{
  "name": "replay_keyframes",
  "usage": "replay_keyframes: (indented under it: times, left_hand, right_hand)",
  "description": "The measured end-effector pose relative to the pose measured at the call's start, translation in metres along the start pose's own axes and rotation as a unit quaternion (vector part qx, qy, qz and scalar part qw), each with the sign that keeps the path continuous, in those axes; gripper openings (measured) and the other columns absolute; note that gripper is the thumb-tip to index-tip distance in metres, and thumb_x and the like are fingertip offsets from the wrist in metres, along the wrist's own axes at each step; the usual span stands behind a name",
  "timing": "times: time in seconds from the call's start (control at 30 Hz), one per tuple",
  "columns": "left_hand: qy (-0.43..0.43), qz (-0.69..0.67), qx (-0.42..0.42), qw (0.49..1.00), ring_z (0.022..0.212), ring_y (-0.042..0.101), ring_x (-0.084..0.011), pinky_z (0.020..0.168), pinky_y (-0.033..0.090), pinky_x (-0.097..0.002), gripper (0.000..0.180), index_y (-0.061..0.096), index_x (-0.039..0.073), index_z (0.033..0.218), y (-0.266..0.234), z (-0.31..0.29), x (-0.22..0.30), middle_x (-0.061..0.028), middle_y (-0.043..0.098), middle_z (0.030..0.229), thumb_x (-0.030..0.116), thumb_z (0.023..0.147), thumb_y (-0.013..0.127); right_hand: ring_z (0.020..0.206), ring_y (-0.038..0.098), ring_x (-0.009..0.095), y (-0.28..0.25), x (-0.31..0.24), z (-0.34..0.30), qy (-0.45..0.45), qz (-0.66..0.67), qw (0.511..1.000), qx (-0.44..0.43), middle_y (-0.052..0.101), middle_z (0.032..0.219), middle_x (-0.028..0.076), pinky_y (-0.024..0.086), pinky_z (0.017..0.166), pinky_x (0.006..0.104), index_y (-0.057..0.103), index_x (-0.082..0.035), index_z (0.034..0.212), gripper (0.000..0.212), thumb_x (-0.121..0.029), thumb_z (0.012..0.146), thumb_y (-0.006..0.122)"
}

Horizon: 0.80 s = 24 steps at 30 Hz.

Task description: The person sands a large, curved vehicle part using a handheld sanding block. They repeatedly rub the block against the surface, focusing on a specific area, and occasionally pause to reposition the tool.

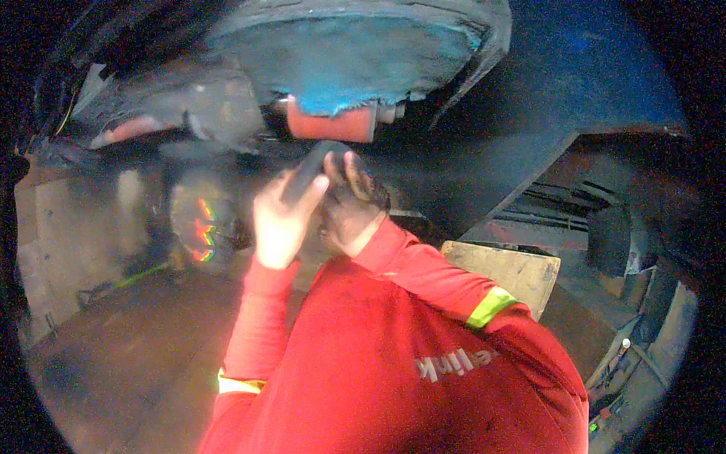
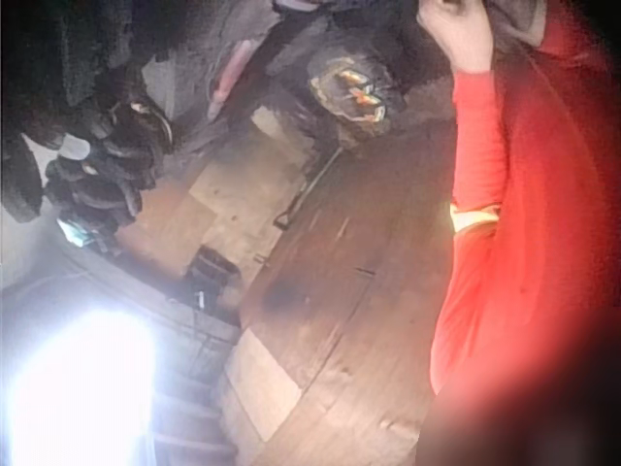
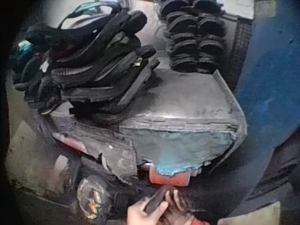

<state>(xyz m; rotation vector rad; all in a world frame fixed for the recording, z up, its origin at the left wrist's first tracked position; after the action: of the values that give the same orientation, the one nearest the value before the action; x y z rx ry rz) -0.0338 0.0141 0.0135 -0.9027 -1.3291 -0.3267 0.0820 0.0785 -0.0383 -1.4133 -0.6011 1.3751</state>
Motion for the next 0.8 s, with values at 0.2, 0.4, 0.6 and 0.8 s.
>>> replay_keyframes:
  times: [0.2, 0.4, 0.6, 0.8]
  left_hand:
    - [0.051, 0.098, 0.023, 0.994, 0.080, 0.069, -0.0319, 0.072, 0.053, -0.0383, 0.034, 0.068, -0.003, 0.102, -0.002, -0.006, 0.016, -0.0213, 0.069, 0.091, 0.027, 0.086, 0.076]
    - [0.098, 0.206, 0.006, 0.974, 0.067, 0.064, -0.0382, 0.062, 0.050, -0.0433, 0.031, 0.067, 0.001, 0.084, 0.010, 0.014, 0.012, -0.0190, 0.064, 0.074, 0.032, 0.086, 0.074]
    - [0.082, 0.161, 0.013, 0.983, 0.060, 0.062, -0.0390, 0.054, 0.048, -0.0421, 0.036, 0.065, 0.001, 0.075, 0.018, 0.023, 0.013, -0.0211, 0.061, 0.066, 0.034, 0.088, 0.073]
    - [0.118, 0.134, 0.041, 0.983, 0.059, 0.061, -0.0385, 0.054, 0.047, -0.0425, 0.036, 0.060, 0.001, 0.070, 0.000, 0.002, 0.020, -0.0189, 0.059, 0.064, 0.030, 0.086, 0.075]
  right_hand:
    - [0.141, 0.028, 0.054, 0.017, 0.001, 0.006, 0.005, 0.020, 0.998, 0.057, 0.036, 0.147, 0.035, 0.031, 0.113, 0.0585, 0.050, -0.001, 0.138, 0.062, -0.026, 0.084, 0.064]
    - [0.143, 0.025, 0.051, 0.027, 0.009, 0.005, 0.030, 0.084, 0.994, 0.063, 0.030, 0.152, 0.033, 0.026, 0.117, 0.0553, 0.041, 0.000, 0.144, 0.070, -0.020, 0.082, 0.066]
    - [0.145, 0.020, 0.053, 0.014, 0.020, 0.004, -0.033, 0.122, 0.989, 0.077, 0.027, 0.152, 0.036, 0.023, 0.118, 0.0566, 0.042, 0.002, 0.144, 0.070, -0.018, 0.081, 0.066]
    - [0.142, 0.021, 0.057, 0.004, 0.006, 0.006, -0.022, 0.100, 0.994, 0.023, 0.028, 0.150, 0.039, 0.025, 0.116, 0.0584, 0.047, 0.003, 0.140, 0.069, -0.017, 0.077, 0.067]
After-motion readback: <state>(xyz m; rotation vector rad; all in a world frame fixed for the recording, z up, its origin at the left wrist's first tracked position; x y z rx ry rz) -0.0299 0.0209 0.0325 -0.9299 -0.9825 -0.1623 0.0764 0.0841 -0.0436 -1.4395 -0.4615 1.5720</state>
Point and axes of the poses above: each hand's wrist, its own z-axis towards the middle knuckle, its own y-axis out of the palm, x = y × z, the point moved 4 cm from there along z, towards the middle knuckle
